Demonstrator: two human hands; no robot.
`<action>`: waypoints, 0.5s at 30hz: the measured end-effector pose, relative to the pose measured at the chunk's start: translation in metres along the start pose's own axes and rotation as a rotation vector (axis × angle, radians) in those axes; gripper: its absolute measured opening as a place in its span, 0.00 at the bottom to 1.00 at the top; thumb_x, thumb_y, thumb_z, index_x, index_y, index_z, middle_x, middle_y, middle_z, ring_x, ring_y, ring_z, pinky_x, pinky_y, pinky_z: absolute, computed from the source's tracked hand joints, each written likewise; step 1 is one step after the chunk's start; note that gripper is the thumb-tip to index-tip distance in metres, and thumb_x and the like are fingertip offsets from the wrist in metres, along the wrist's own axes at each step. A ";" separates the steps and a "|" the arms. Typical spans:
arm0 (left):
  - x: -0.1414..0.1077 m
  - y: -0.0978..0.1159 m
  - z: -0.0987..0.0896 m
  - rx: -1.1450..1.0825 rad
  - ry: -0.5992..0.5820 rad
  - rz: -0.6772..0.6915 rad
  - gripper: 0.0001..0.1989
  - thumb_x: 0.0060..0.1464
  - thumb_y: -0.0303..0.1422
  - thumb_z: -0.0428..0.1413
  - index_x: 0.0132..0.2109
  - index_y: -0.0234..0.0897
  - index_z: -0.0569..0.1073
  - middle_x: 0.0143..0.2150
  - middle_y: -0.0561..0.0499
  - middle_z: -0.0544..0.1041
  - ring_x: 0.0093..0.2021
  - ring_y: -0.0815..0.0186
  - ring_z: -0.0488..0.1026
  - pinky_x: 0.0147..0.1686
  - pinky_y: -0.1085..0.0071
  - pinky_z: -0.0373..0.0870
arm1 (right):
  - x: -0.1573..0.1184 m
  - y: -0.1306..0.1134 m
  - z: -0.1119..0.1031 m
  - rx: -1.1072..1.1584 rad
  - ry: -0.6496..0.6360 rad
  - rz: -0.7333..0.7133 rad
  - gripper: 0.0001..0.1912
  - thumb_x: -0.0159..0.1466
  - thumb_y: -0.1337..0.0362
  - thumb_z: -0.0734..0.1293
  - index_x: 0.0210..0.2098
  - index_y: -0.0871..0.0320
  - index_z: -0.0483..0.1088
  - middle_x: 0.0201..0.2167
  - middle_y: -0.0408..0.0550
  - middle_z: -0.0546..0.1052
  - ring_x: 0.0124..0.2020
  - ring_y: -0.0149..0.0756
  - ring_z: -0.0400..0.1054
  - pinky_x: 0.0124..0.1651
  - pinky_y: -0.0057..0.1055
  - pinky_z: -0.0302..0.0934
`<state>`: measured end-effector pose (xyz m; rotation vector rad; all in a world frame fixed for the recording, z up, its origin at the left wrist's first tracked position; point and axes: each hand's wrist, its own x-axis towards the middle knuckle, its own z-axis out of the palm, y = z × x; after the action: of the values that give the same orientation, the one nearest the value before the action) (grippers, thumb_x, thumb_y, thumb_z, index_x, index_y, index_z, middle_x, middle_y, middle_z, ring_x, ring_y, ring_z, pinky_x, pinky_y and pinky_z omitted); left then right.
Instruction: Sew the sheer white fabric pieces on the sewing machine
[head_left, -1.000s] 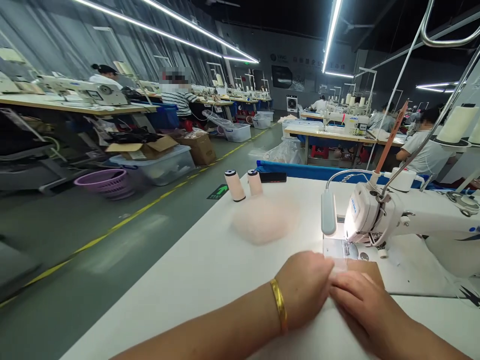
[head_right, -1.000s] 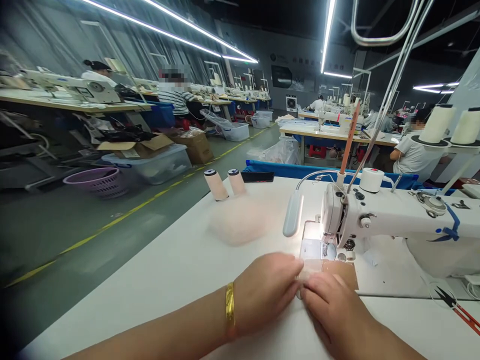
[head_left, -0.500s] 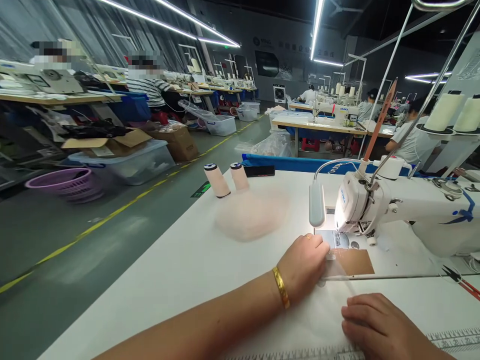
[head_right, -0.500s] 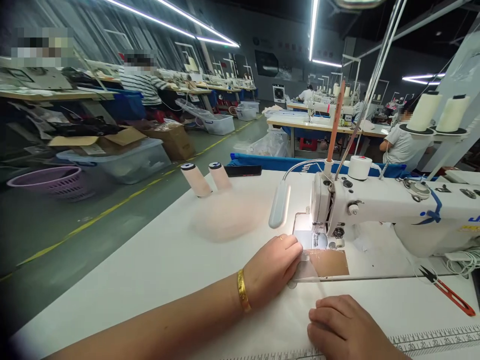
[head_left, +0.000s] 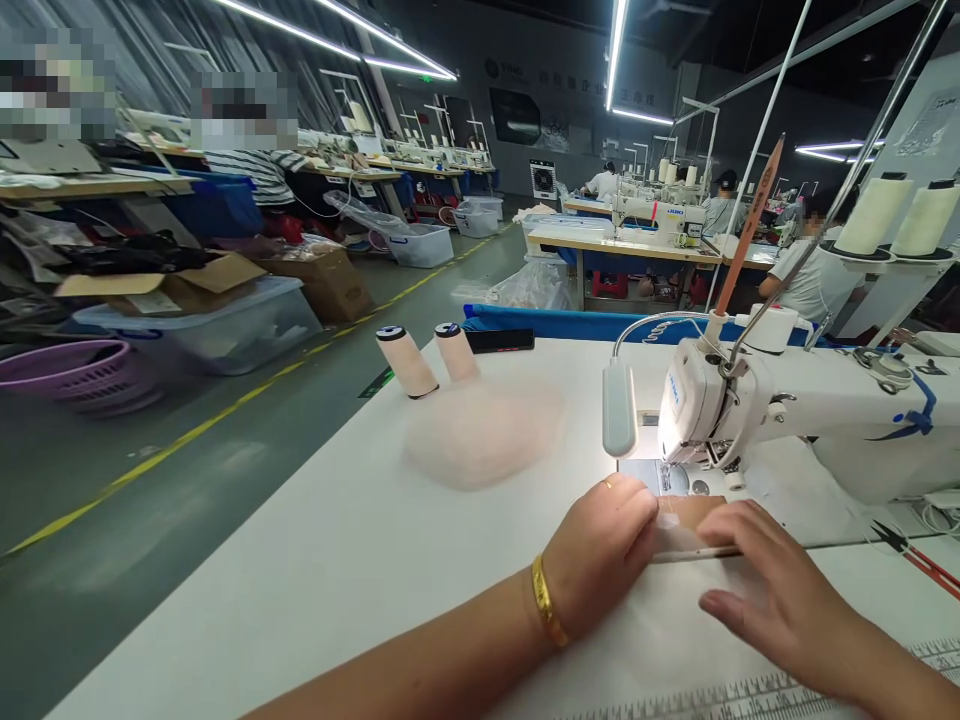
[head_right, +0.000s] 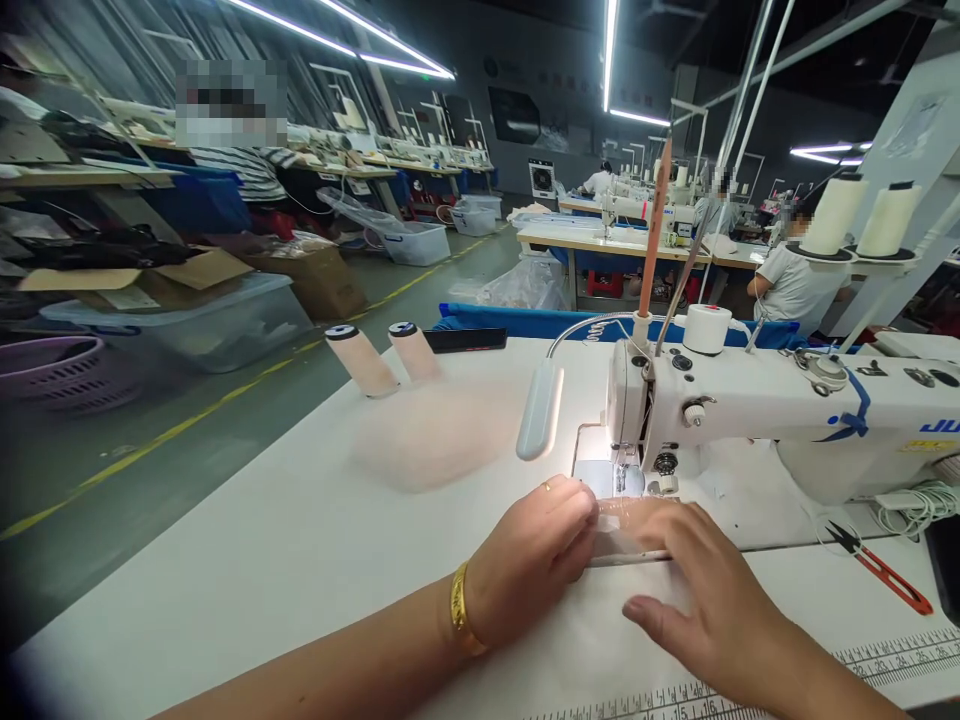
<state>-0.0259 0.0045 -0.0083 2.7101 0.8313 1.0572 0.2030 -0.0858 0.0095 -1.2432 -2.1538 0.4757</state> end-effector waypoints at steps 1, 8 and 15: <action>0.000 0.001 -0.001 -0.009 0.025 0.011 0.11 0.62 0.22 0.47 0.31 0.40 0.62 0.29 0.52 0.68 0.30 0.64 0.62 0.29 0.69 0.62 | 0.008 0.000 0.002 0.009 0.013 0.075 0.15 0.72 0.57 0.67 0.56 0.50 0.65 0.50 0.50 0.74 0.50 0.44 0.69 0.52 0.39 0.68; -0.003 0.002 -0.008 -0.034 0.157 0.047 0.10 0.62 0.22 0.51 0.46 0.38 0.71 0.43 0.47 0.76 0.41 0.60 0.70 0.42 0.64 0.73 | 0.037 0.007 0.033 0.079 0.116 0.127 0.10 0.76 0.62 0.59 0.39 0.52 0.70 0.33 0.43 0.71 0.35 0.38 0.67 0.38 0.33 0.62; -0.001 0.005 -0.004 -0.028 0.256 0.085 0.15 0.61 0.22 0.55 0.53 0.39 0.75 0.51 0.44 0.75 0.51 0.58 0.71 0.50 0.62 0.73 | 0.031 0.008 0.037 0.061 0.220 0.001 0.09 0.75 0.66 0.60 0.38 0.52 0.67 0.33 0.42 0.72 0.34 0.35 0.66 0.38 0.31 0.61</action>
<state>-0.0264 -0.0010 -0.0047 2.6439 0.7337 1.4458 0.1724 -0.0552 -0.0133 -1.2038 -1.9403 0.3831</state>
